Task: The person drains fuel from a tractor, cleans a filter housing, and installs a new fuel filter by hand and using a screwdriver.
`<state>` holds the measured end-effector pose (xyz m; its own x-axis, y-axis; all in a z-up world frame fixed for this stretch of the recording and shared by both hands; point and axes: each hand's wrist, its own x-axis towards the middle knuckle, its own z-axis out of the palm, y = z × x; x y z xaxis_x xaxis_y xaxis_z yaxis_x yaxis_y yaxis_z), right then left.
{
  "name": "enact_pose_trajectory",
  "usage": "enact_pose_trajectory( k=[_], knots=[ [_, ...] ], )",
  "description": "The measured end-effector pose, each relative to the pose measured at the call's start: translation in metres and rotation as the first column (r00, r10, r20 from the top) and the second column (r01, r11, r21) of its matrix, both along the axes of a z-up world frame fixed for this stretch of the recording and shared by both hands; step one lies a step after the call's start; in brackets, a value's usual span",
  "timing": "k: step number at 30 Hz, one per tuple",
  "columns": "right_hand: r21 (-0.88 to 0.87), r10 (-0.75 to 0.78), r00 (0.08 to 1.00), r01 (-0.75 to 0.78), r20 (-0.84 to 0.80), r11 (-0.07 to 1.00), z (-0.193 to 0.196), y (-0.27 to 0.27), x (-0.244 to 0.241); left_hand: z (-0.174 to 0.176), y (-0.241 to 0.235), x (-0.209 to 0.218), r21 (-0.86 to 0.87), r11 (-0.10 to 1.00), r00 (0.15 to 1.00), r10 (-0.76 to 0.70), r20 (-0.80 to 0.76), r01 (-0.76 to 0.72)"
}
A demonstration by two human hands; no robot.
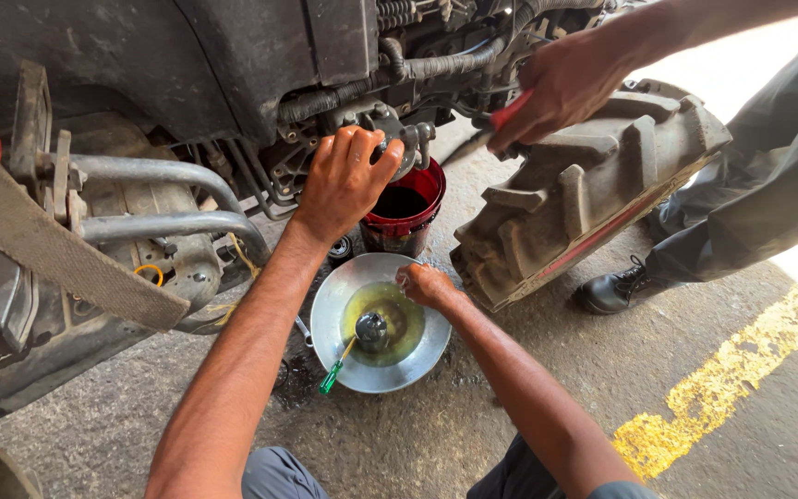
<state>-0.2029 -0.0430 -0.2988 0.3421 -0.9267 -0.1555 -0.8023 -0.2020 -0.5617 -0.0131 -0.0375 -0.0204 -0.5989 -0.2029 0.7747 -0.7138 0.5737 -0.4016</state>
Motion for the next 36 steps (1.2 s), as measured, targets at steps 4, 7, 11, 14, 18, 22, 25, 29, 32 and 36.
enact_pose_trajectory(
  k=[4,7,11,14,18,22,25,29,32,36],
  knots=[
    [0.005,-0.009,1.000,0.009,-0.003,1.000,0.001,-0.001,0.001,-0.001,-0.001,-0.001,-0.006,1.000,1.000,-0.002,-0.011,0.002],
    [-0.017,0.017,1.000,-0.017,0.011,1.000,0.005,0.001,0.001,0.000,-0.001,-0.002,-0.004,1.000,1.000,0.000,-0.013,0.000],
    [-0.045,-0.029,0.999,0.030,0.015,0.999,0.016,0.003,0.004,0.004,0.003,-0.001,0.002,1.000,1.000,0.006,-0.009,-0.006],
    [-0.111,-0.122,0.987,0.134,0.109,0.985,0.027,0.001,0.009,0.007,0.005,-0.001,-0.017,1.000,1.000,0.013,-0.006,-0.014],
    [-0.104,-0.175,0.743,0.313,0.646,0.944,0.050,-0.004,0.015,0.011,0.008,-0.002,-0.035,0.999,1.000,0.017,0.001,-0.017],
    [-0.133,-0.217,0.567,0.512,0.794,0.849,0.090,0.002,0.019,0.013,0.010,-0.002,-0.022,1.000,1.000,0.006,-0.002,-0.006],
    [-0.156,-0.173,0.497,0.551,0.850,0.820,0.122,0.013,0.021,0.013,0.009,-0.002,-0.007,1.000,1.000,-0.004,-0.004,0.004],
    [-0.281,-0.067,0.527,0.552,0.847,0.785,0.149,0.028,0.023,0.012,0.007,-0.001,0.010,1.000,1.000,-0.004,0.002,0.004],
    [-0.375,0.028,0.549,0.531,0.835,0.760,0.153,0.033,0.022,0.009,0.005,0.001,0.004,1.000,1.000,0.001,0.012,-0.001],
    [-0.288,-0.032,0.515,0.529,0.857,0.798,0.144,0.021,0.020,0.005,0.001,0.002,-0.010,1.000,1.000,0.016,0.018,-0.016]
  ],
)
